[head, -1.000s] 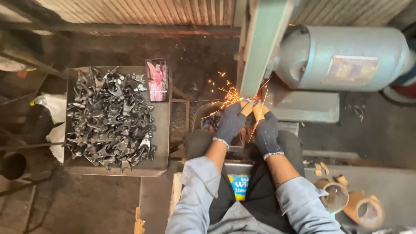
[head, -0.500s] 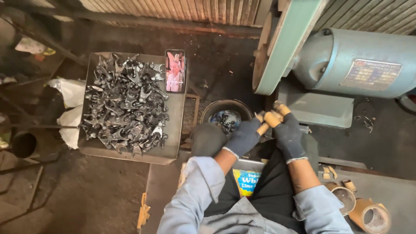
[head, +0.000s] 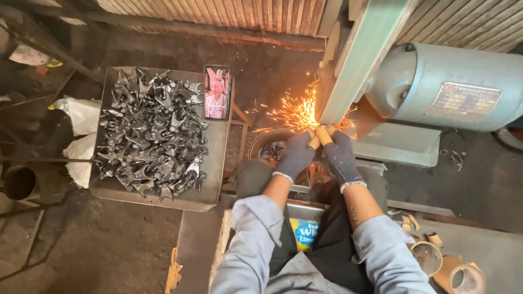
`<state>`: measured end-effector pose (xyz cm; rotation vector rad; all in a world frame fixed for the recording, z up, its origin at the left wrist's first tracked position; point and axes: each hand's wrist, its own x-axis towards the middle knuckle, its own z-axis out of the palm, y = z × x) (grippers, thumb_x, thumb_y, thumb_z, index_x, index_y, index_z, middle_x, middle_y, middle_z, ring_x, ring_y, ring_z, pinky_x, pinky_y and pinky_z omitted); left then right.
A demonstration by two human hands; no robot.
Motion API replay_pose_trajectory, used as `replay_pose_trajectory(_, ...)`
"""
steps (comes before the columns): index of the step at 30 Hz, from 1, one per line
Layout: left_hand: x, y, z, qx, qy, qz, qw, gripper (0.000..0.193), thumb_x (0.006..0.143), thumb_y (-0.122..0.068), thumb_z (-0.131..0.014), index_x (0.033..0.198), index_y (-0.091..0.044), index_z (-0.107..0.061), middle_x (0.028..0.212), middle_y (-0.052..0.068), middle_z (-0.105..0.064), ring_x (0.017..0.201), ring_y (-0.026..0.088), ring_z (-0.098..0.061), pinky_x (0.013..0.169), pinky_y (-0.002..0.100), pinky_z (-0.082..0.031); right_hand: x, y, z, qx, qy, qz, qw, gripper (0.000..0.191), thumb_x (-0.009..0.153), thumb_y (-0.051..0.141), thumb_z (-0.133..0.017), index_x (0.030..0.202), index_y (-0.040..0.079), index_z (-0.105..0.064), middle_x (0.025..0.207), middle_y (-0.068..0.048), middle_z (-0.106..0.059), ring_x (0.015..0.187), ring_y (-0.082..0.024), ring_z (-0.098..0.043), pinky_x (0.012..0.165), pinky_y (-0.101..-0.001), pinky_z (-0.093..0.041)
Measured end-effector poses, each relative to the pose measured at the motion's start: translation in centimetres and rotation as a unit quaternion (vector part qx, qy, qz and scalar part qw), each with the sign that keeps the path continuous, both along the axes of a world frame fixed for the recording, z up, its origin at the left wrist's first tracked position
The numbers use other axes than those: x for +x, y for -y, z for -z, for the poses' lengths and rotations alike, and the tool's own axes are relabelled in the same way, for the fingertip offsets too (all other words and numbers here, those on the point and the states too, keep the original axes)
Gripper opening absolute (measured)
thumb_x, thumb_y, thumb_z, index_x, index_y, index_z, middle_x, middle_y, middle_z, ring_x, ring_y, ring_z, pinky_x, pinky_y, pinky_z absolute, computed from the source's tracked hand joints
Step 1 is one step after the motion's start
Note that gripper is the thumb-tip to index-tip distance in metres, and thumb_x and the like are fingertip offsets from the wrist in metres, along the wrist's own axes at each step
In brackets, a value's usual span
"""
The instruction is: The person repeatedly picks up small metal parts from a tray and grinds them against a rotating belt sander, creating sparks. They hold each part with gloved hands, press it against the belt, then return it to the tray. A smartphone playing a video is visible nearby.
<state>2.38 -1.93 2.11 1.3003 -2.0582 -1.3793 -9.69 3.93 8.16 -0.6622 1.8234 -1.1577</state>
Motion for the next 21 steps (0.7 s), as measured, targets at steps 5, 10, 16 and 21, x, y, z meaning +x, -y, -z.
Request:
replay_pose_trajectory(5,-1.5,-0.9,-0.7,0.017,-0.001,-0.019,1.000,0.026,0.085,-0.013,-0.055,0.107,-0.005,-0.064,0.101,0.024,-0.068,0.095,0.045,-0.065,0.081,0.050,-0.052,-1.5,-1.3,1.0,0.007,-0.278,-0.071,0.958,0.035,0.105,0.032,-0.065,0.107,-0.001,-0.076,0.087,-0.014,-0.069,0.078,-0.025,-0.065,0.071,-0.0360,-0.049)
replay_pose_trajectory(10,-0.8,-0.2,-3.6,-0.007,0.117,-0.010,0.993,0.028,0.089,-0.031,-0.067,0.100,-0.006,-0.070,0.097,0.022,-0.071,0.093,0.040,-0.068,0.080,0.048,-0.052,1.9,0.2,4.0,-0.156,0.367,0.182,0.899,0.025,0.106,0.026,-0.065,0.112,0.002,-0.070,0.103,-0.010,-0.072,0.093,-0.024,-0.066,0.084,-0.0383,-0.055)
replay_pose_trajectory(16,0.2,0.5,-6.3,0.093,-0.089,-0.057,0.990,0.034,0.091,-0.029,-0.072,0.115,-0.006,-0.073,0.097,0.011,-0.075,0.086,0.024,-0.071,0.077,0.037,-0.055,2.2,-0.6,2.7,-0.208,0.542,0.194,0.790,0.026,0.097,0.027,-0.064,0.114,0.006,-0.066,0.109,-0.009,-0.070,0.098,-0.022,-0.068,0.091,-0.0371,-0.059)
replay_pose_trajectory(21,0.3,-2.2,-3.8,0.149,-0.257,-0.123,0.947,0.036,0.090,-0.020,-0.077,0.118,0.000,-0.067,0.106,0.004,-0.072,0.098,0.014,-0.066,0.088,0.029,-0.053,0.9,-3.6,0.4,-0.114,0.168,0.104,0.974,0.033,0.097,0.020,-0.072,0.124,0.001,-0.069,0.104,-0.003,-0.069,0.089,-0.012,-0.060,0.077,-0.0282,-0.049)
